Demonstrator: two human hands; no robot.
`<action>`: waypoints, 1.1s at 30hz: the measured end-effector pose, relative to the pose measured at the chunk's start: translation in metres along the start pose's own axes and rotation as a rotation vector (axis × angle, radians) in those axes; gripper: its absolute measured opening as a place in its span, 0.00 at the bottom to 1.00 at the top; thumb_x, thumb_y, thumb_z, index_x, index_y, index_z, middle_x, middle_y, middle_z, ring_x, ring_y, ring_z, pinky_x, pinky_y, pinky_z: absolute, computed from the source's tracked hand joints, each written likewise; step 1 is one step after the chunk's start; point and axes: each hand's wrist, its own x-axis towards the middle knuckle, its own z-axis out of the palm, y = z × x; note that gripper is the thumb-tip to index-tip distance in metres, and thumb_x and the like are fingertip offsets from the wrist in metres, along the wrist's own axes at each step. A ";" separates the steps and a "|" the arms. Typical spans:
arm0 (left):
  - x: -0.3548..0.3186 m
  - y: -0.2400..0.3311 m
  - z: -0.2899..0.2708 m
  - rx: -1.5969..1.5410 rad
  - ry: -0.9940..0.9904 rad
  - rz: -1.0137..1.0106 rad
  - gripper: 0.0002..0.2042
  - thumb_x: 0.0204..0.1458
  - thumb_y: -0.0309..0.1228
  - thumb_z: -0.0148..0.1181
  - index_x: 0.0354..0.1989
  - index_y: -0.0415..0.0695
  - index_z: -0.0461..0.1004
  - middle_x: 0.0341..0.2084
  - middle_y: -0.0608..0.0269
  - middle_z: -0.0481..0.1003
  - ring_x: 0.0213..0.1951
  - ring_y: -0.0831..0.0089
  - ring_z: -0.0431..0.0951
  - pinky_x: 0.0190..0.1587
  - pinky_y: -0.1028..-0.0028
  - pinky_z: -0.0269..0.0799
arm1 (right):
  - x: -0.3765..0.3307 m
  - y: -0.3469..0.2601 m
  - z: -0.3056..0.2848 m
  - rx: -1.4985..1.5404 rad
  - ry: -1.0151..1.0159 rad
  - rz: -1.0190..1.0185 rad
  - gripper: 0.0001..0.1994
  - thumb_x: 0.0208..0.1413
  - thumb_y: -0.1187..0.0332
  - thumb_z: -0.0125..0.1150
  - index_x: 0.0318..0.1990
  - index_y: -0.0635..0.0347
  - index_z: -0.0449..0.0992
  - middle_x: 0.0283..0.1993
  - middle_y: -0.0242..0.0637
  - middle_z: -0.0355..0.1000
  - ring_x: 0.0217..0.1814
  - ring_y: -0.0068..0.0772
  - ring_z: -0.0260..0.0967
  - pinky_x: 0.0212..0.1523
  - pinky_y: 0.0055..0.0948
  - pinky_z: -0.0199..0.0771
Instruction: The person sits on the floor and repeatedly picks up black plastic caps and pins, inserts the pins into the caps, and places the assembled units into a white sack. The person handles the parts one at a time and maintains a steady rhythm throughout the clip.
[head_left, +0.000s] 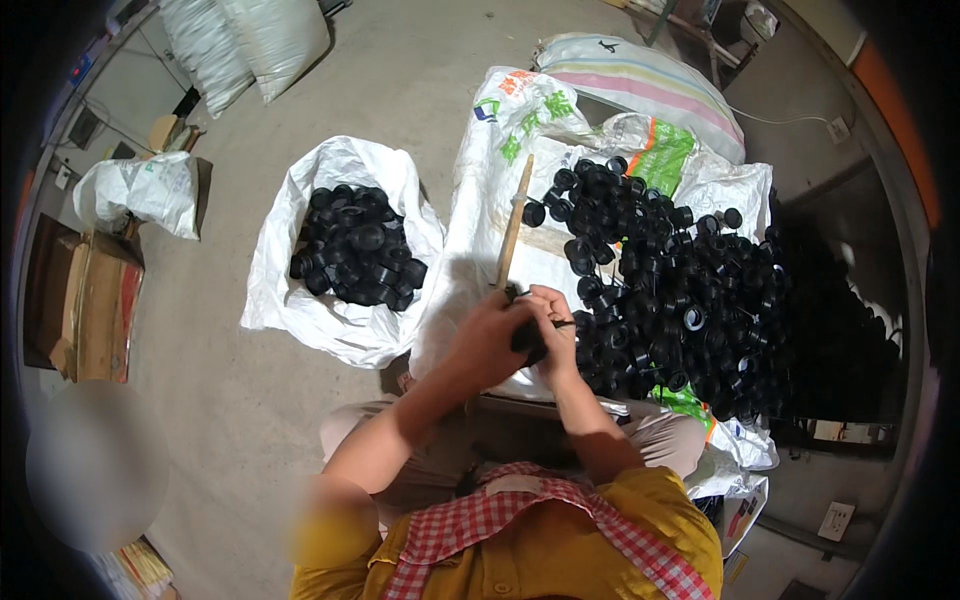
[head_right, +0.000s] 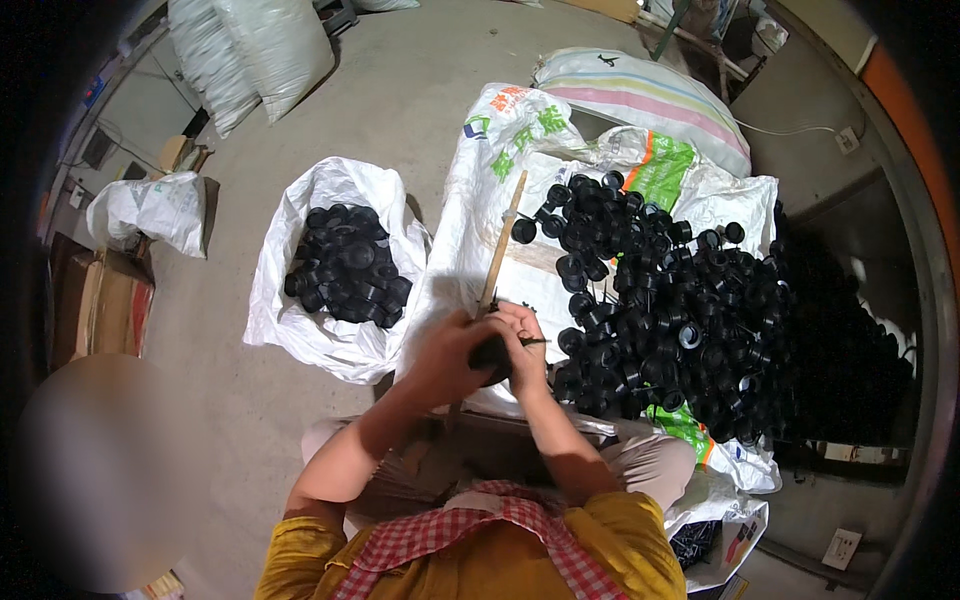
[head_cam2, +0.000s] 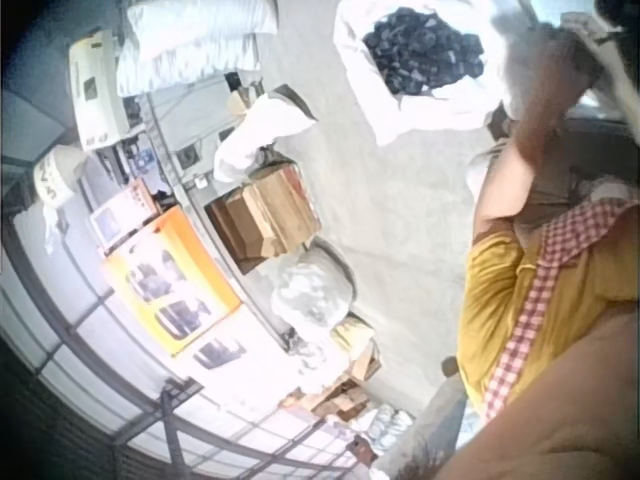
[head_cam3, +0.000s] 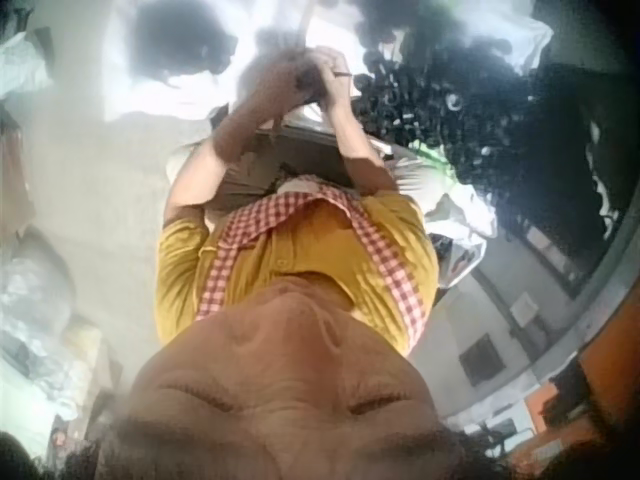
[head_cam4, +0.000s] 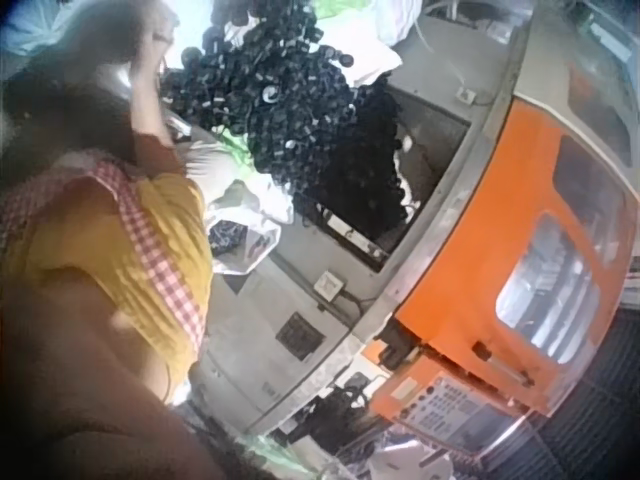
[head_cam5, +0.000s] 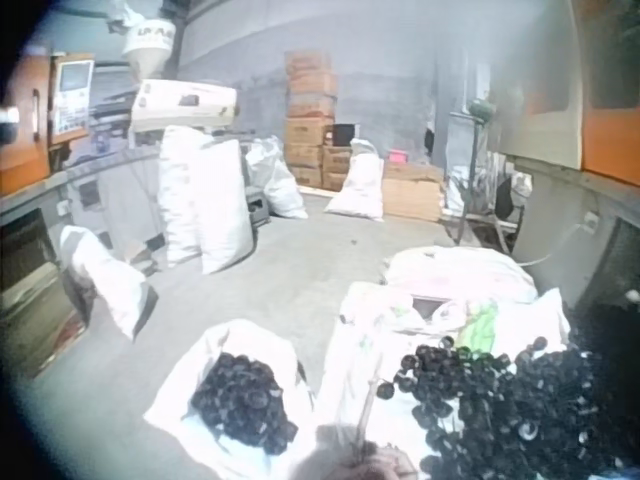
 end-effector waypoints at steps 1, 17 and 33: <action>0.001 -0.018 0.019 0.162 0.141 0.124 0.21 0.36 0.25 0.63 0.44 0.49 0.75 0.36 0.53 0.68 0.42 0.53 0.70 0.43 0.59 0.67 | 0.006 0.007 -0.003 0.032 -0.007 0.041 0.09 0.57 0.76 0.52 0.45 0.65 0.71 0.39 0.38 0.74 0.43 0.25 0.70 0.48 0.23 0.69; 0.006 -0.041 -0.064 0.652 0.416 -0.219 0.41 0.30 0.33 0.74 0.60 0.48 0.63 0.65 0.43 0.49 0.63 0.40 0.50 0.58 0.46 0.53 | 0.046 0.058 -0.159 -2.104 -0.180 0.675 0.34 0.45 0.60 0.66 0.62 0.48 0.62 0.67 0.39 0.50 0.65 0.56 0.52 0.59 0.53 0.55; 0.010 -0.033 0.014 0.312 -0.017 -0.158 0.39 0.39 0.39 0.69 0.62 0.44 0.59 0.62 0.41 0.55 0.62 0.42 0.55 0.62 0.53 0.53 | -0.006 -0.043 -0.085 -1.177 -0.051 -0.375 0.04 0.52 0.80 0.55 0.34 0.64 0.76 0.35 0.44 0.73 0.35 0.43 0.73 0.36 0.30 0.72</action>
